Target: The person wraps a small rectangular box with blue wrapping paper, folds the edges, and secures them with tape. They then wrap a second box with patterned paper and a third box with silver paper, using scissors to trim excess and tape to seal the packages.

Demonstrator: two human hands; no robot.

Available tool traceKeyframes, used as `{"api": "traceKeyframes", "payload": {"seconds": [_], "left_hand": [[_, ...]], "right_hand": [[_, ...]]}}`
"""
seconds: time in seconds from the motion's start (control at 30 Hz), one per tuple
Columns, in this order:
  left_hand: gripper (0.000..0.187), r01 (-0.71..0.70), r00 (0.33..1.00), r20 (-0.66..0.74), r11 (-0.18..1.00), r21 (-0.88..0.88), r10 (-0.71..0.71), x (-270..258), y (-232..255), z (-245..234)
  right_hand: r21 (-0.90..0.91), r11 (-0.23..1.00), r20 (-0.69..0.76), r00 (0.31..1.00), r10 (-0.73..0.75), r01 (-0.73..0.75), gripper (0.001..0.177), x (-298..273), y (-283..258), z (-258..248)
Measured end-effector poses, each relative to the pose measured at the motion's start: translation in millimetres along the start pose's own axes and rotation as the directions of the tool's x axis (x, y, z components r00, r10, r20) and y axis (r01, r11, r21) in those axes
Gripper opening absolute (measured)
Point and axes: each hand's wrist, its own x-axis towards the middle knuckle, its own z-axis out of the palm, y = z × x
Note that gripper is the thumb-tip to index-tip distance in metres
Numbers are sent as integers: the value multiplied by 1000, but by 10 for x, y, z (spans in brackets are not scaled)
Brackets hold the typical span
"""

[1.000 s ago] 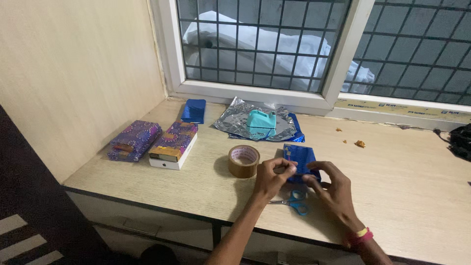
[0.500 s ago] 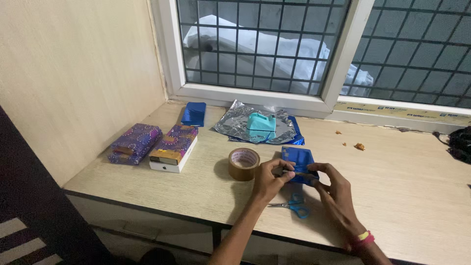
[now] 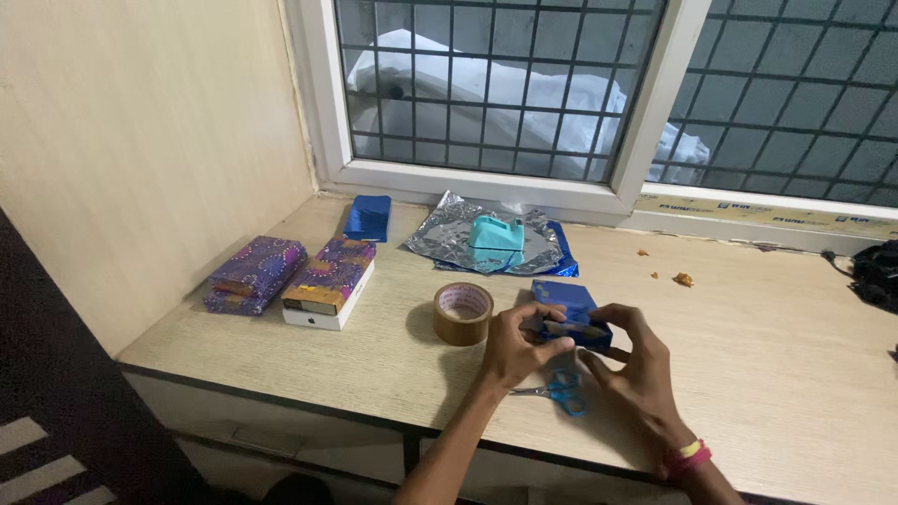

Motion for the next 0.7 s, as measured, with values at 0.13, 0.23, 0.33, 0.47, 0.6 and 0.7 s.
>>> {"api": "traceKeyframes", "payload": {"seconds": [0.13, 0.23, 0.33, 0.47, 0.6, 0.7], "left_hand": [[52, -34, 998, 48, 999, -5, 34, -18, 73, 10], [64, -104, 994, -39, 995, 11, 104, -4, 90, 17], [65, -45, 974, -222, 999, 29, 50, 34, 71, 25], [60, 300, 917, -323, 938, 176, -233, 50, -4, -5], [48, 189, 945, -326, 849, 493, -20, 10, -102, 1], [48, 204, 938, -346, 814, 544, -4, -4, -130, 29]], "right_hand": [[-336, 940, -23, 997, -72, 60, 48, -116, -181, 38], [-505, 856, -101, 977, -190, 114, 38, -92, -132, 29], [-415, 906, -316, 947, -61, -80, 35, -67, 54, -21], [-170, 923, -442, 864, 240, -344, 39, -57, 340, -122], [66, 848, -392, 768, 507, -526, 51, -16, 531, -204], [88, 756, -325, 699, 637, -648, 50, -16, 564, -261]]}}
